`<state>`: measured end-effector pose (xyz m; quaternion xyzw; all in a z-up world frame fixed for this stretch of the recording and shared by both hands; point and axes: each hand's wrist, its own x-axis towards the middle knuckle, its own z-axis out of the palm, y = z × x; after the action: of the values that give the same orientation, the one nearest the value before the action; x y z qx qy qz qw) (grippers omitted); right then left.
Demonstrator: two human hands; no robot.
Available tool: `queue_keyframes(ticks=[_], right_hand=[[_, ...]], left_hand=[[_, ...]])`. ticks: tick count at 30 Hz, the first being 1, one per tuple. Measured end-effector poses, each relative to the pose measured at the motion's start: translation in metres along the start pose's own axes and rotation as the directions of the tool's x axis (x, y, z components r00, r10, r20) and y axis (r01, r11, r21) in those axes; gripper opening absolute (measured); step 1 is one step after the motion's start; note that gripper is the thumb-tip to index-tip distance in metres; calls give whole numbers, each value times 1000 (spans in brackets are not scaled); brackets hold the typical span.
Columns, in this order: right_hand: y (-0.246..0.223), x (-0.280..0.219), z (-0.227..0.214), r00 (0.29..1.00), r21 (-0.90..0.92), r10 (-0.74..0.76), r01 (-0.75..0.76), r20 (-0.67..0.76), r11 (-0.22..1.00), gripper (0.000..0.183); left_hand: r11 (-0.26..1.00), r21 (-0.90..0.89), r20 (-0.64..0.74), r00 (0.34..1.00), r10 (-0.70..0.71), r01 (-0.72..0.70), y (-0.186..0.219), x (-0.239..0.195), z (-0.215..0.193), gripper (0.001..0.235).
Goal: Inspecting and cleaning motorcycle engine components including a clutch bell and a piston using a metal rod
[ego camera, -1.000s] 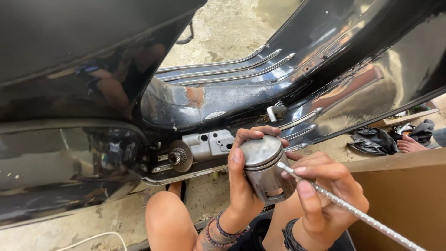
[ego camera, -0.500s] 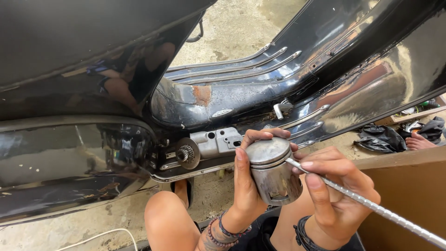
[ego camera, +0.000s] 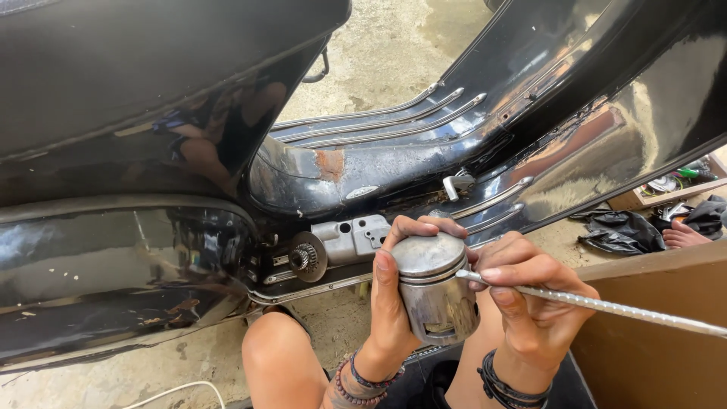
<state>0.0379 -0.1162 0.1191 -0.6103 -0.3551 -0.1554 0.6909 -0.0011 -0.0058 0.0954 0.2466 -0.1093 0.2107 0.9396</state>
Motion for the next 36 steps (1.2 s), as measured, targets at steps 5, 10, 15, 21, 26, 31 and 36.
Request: queue_keyframes(ticks=[5,10,15,21,26,31,36], right_hand=[[8,-3,-1,999,157,-21,28,-42,987,11],[13,-3,-5,999,181,-40,43,-17,983,15],[13,-2,-9,998,173,-48,42,32,984,15],[15,-2,-6,999,197,-28,20,36,980,16],[23,-3,-8,999,211,-39,32,29,977,15],[33,-2,-10,997,219,-71,64,22,974,15],[36,-3,-12,996,203,-84,79,15,976,18]], left_hand=[[999,31,27,1000,16,-17,3,-2,7,51],[998,60,32,999,10,-12,6,-4,9,51],[987,159,53,998,25,-33,12,-2,8,54],[960,276,62,998,32,-48,13,2,6,57],[971,234,46,998,35,-44,8,4,3,56],[970,241,42,999,26,-36,6,7,1,55],[967,255,45,999,5,-16,3,8,-1,56]])
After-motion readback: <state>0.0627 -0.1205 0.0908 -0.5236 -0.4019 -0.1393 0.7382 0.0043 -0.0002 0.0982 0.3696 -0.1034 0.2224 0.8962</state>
